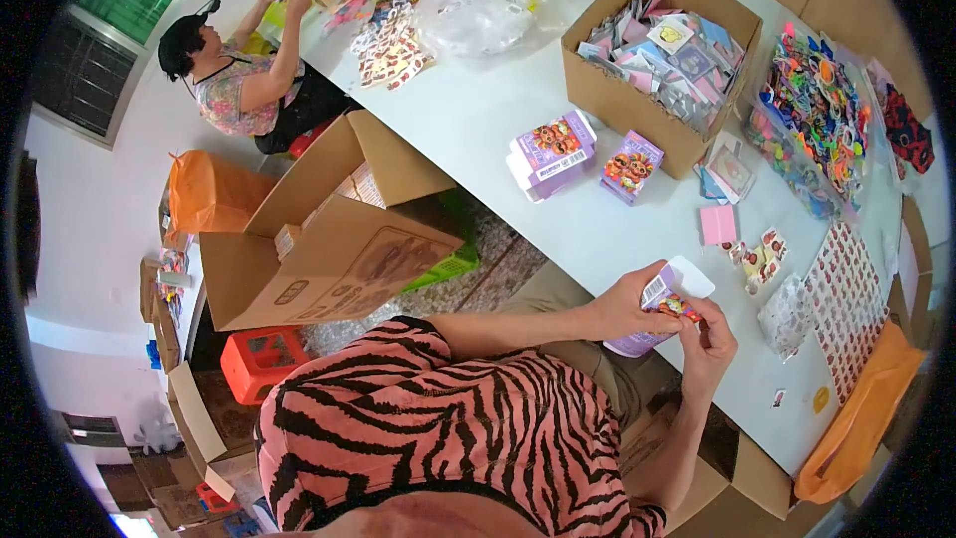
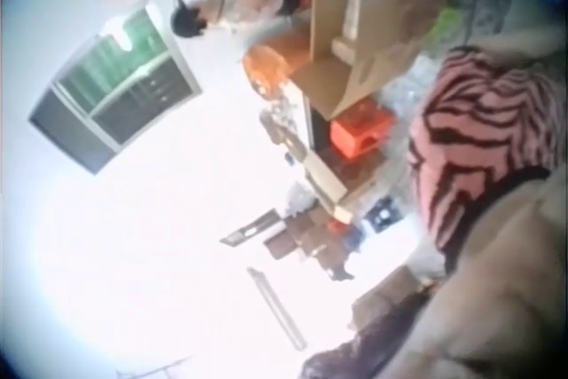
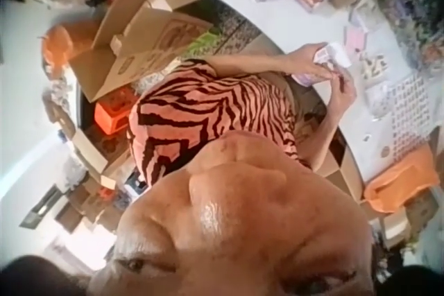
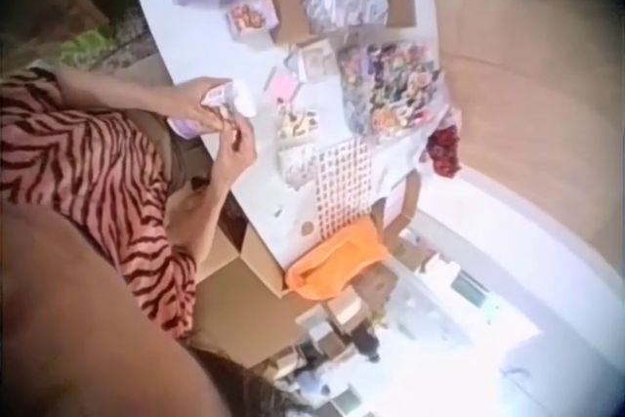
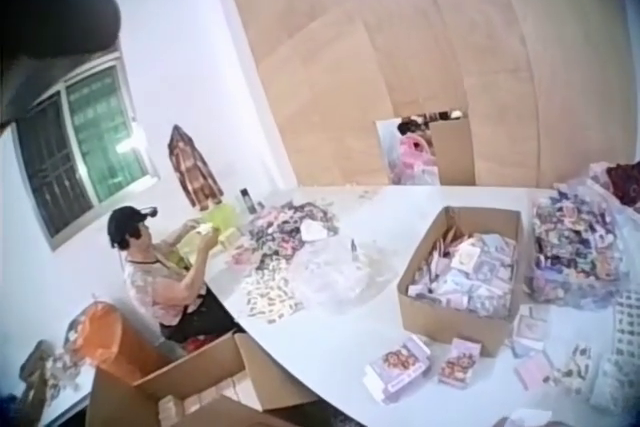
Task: Packaging small items into small purple boxes and then placing them into a large cardboard shipping box.
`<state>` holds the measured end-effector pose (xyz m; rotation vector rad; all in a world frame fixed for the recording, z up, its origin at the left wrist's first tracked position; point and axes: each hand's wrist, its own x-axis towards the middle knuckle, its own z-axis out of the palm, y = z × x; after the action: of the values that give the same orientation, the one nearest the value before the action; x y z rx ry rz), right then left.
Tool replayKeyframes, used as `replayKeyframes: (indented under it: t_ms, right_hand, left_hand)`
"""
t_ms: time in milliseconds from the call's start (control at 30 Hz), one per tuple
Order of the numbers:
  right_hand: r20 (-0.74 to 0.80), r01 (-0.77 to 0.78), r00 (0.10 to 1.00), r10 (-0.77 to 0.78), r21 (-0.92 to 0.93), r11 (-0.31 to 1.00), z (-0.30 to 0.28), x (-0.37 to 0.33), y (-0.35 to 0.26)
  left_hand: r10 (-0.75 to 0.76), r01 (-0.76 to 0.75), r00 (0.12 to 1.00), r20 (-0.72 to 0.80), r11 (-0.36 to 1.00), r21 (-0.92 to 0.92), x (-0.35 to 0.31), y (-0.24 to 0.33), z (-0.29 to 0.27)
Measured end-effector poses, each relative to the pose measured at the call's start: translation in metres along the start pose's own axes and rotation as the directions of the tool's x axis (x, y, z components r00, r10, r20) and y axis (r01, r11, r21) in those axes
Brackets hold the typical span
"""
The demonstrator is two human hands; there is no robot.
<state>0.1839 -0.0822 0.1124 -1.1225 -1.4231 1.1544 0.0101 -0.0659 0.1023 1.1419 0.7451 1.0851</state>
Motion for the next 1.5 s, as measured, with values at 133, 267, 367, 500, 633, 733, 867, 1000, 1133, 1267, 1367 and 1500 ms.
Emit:
replayKeyframes:
  t_ms: [133, 267, 367, 500, 633, 733, 867, 1000, 1133, 1267, 1367, 1500]
  right_hand:
    - [-0.022, -0.152, 0.988, 0.152, -0.011, 0.988, 0.001, -0.012, -0.002]
    - [-0.064, -0.267, 0.961, 0.269, 0.043, 0.963, -0.001, -0.033, 0.008]
    - [-0.059, -0.293, 0.953, 0.296, 0.055, 0.955, -0.004, -0.047, 0.017]
    - [-0.054, -0.321, 0.942, 0.332, 0.147, 0.936, 0.005, -0.061, 0.014]
    - [-0.117, -0.254, 0.955, 0.274, 0.159, 0.954, 0.013, -0.077, 0.023]
    - [-0.134, -0.266, 0.948, 0.289, 0.164, 0.95, 0.022, -0.087, 0.014]
    - [-0.206, -0.212, 0.941, 0.267, 0.255, 0.943, 0.026, -0.103, 0.016]
    - [-0.125, -0.277, 0.939, 0.319, 0.27, 0.922, 0.022, -0.118, 0.019]
    - [-0.123, -0.211, 0.96, 0.252, 0.273, 0.938, 0.021, -0.116, 0.006]
    - [-0.156, -0.095, 0.982, 0.104, 0.064, 0.993, 0.019, -0.093, -0.009]
    - [-0.241, 0.057, 0.969, -0.049, 0.027, 0.998, 0.024, -0.079, -0.012]
    - [-0.236, 0.091, 0.969, -0.074, 0.062, 0.994, 0.033, -0.069, -0.019]
  left_hand:
    - [-0.142, 0.141, 0.989, -0.034, 0.99, -0.019, -0.016, -0.009, 0.01]
    - [-0.094, 0.104, 0.994, -0.064, 0.978, 0.181, -0.04, -0.015, 0.015]
    - [-0.076, 0.069, 0.997, 0.027, 0.975, 0.211, -0.052, -0.011, 0.008]
    - [0.005, -0.031, 0.996, 0.094, 0.959, 0.282, -0.062, -0.027, 0.003]
    - [0.063, -0.089, 0.994, 0.088, 0.941, 0.326, -0.07, -0.032, 0.002]
    - [0.06, -0.107, 0.987, 0.147, 0.935, 0.338, -0.074, -0.031, -0.001]
    - [-0.037, -0.031, 0.977, 0.209, 0.948, 0.316, -0.078, -0.024, -0.001]
    - [-0.101, 0.023, 0.957, 0.273, 0.962, 0.274, -0.09, -0.013, -0.001]
    - [0.004, -0.1, 0.957, 0.289, 0.943, 0.317, -0.09, -0.016, 0.003]
    - [0.147, -0.186, 0.981, 0.124, 0.893, 0.41, -0.083, -0.013, 0.015]
    - [0.262, -0.247, 0.964, -0.035, 0.94, 0.237, -0.08, 0.003, 0.026]
    - [0.024, -0.026, 0.994, 0.11, 0.999, 0.023, -0.069, 0.003, 0.007]
